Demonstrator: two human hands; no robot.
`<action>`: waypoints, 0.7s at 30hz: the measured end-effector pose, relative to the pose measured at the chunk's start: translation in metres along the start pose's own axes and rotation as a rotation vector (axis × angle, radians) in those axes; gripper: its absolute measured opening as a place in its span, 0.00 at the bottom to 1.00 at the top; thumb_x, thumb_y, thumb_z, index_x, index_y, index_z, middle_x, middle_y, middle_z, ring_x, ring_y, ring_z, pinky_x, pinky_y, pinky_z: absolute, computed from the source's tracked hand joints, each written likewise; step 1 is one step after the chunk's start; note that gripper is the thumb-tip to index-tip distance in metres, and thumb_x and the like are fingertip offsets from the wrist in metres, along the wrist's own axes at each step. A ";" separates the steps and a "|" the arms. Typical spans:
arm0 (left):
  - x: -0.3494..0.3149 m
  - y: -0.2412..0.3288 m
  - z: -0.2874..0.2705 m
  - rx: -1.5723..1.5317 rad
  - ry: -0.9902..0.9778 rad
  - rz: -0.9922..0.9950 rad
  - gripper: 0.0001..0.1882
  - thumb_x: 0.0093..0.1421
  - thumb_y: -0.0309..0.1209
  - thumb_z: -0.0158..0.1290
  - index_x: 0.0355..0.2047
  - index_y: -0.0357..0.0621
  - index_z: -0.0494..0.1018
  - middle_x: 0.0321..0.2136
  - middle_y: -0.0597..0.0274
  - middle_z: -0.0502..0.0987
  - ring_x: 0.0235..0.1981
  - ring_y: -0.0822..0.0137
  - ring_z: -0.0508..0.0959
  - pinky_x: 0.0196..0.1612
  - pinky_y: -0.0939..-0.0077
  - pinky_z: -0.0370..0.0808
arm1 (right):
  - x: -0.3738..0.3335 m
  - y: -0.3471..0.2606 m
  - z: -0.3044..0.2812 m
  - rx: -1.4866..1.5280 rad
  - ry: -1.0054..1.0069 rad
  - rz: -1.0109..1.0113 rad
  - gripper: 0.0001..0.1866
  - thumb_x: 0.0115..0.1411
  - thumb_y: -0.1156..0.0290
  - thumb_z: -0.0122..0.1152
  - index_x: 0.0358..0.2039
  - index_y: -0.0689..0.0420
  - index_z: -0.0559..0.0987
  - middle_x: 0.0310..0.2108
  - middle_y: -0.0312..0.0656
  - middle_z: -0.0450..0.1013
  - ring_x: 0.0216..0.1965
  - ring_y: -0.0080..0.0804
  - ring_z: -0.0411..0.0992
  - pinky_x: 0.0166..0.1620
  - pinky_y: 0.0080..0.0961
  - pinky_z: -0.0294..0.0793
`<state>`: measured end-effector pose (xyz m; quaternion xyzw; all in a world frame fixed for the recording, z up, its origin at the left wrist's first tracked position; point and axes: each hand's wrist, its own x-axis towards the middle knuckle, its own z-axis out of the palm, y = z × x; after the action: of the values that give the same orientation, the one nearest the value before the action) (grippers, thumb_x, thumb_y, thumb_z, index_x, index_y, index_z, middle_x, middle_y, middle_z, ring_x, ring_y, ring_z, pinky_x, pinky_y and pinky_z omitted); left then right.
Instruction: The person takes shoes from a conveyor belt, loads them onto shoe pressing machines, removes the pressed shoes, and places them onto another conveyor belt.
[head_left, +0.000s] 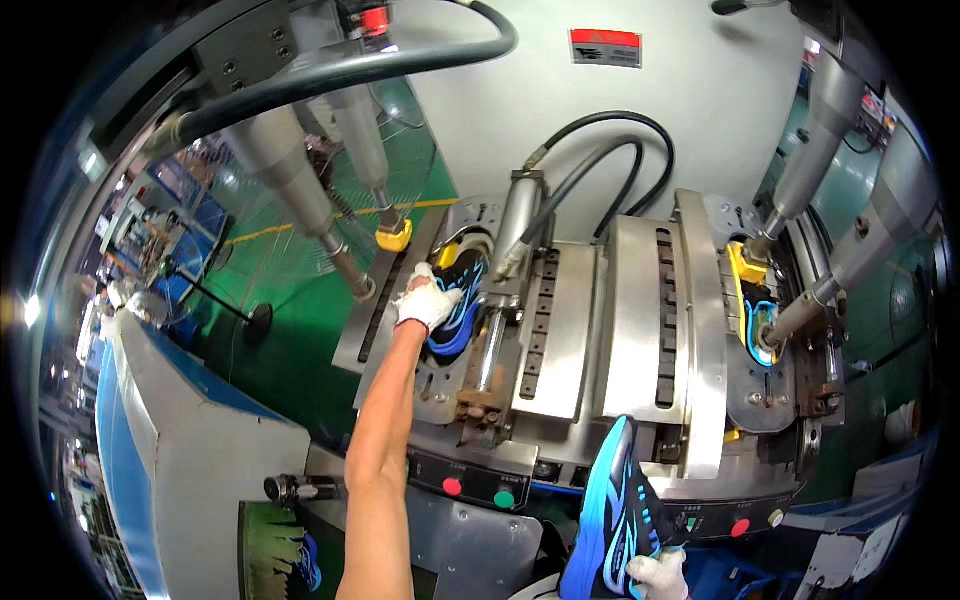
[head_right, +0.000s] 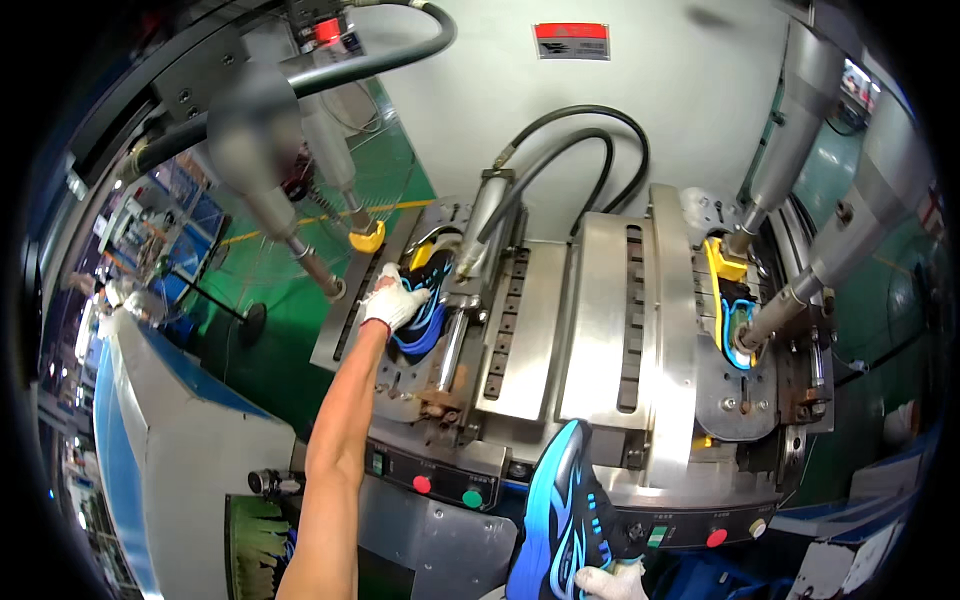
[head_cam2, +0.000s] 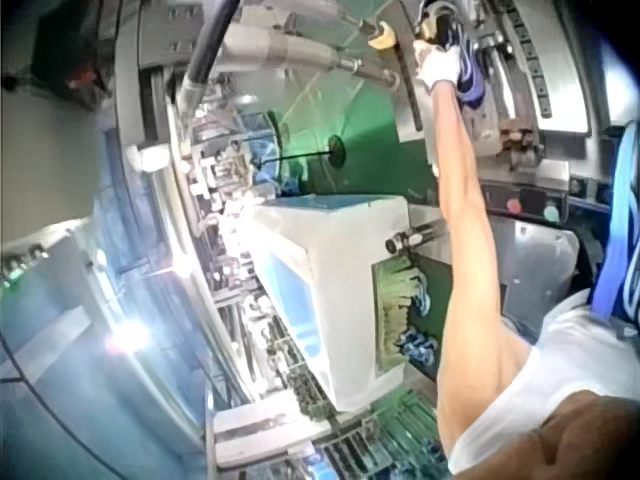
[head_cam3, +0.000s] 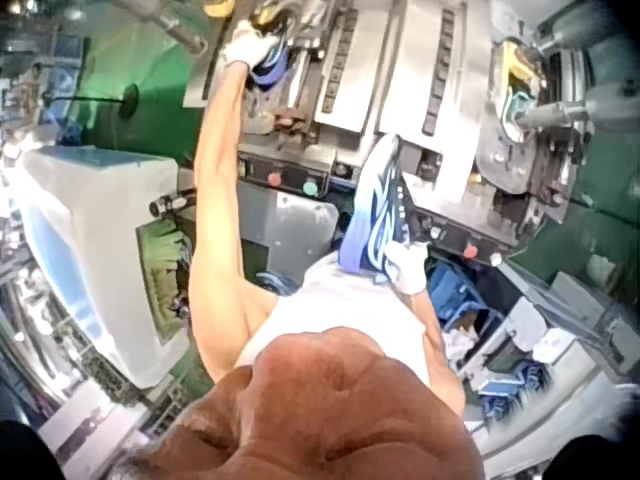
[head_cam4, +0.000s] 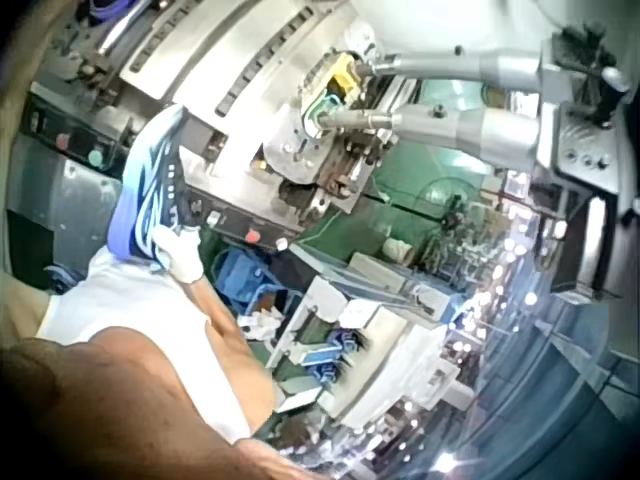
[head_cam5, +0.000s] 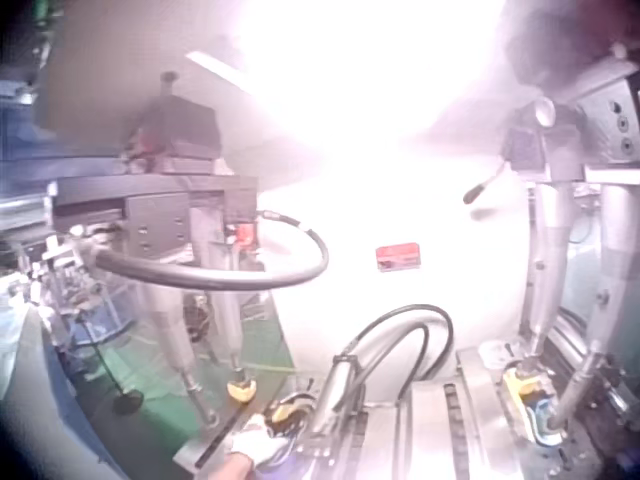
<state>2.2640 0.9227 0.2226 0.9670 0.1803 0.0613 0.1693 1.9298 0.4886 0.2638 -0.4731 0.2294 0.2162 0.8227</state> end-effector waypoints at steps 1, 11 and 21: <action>-0.011 0.004 -0.025 -0.020 -0.021 -0.048 0.39 0.50 0.47 0.67 0.55 0.35 0.67 0.48 0.36 0.78 0.51 0.39 0.78 0.54 0.52 0.75 | 0.001 0.000 0.006 -0.010 0.005 0.004 0.19 0.52 0.76 0.70 0.45 0.60 0.77 0.31 0.32 0.71 0.25 0.22 0.66 0.29 0.26 0.68; -0.320 -0.072 -0.097 -0.608 0.448 -0.163 0.34 0.47 0.30 0.70 0.53 0.34 0.70 0.46 0.47 0.78 0.47 0.55 0.79 0.53 0.64 0.75 | 0.114 0.006 0.149 -0.076 -0.286 -0.096 0.19 0.55 0.76 0.70 0.48 0.61 0.78 0.40 0.41 0.79 0.38 0.28 0.78 0.44 0.27 0.81; -0.611 -0.147 0.057 -0.124 0.286 -0.910 0.33 0.54 0.40 0.68 0.57 0.39 0.71 0.43 0.48 0.82 0.45 0.53 0.81 0.50 0.60 0.77 | 0.398 0.027 0.342 -0.634 -0.026 -0.306 0.11 0.54 0.74 0.61 0.40 0.56 0.77 0.34 0.43 0.77 0.28 0.42 0.76 0.35 0.42 0.80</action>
<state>1.6592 0.8083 0.0824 0.7598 0.6028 0.1241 0.2098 2.2922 0.8563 0.1667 -0.7312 0.0670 0.1569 0.6605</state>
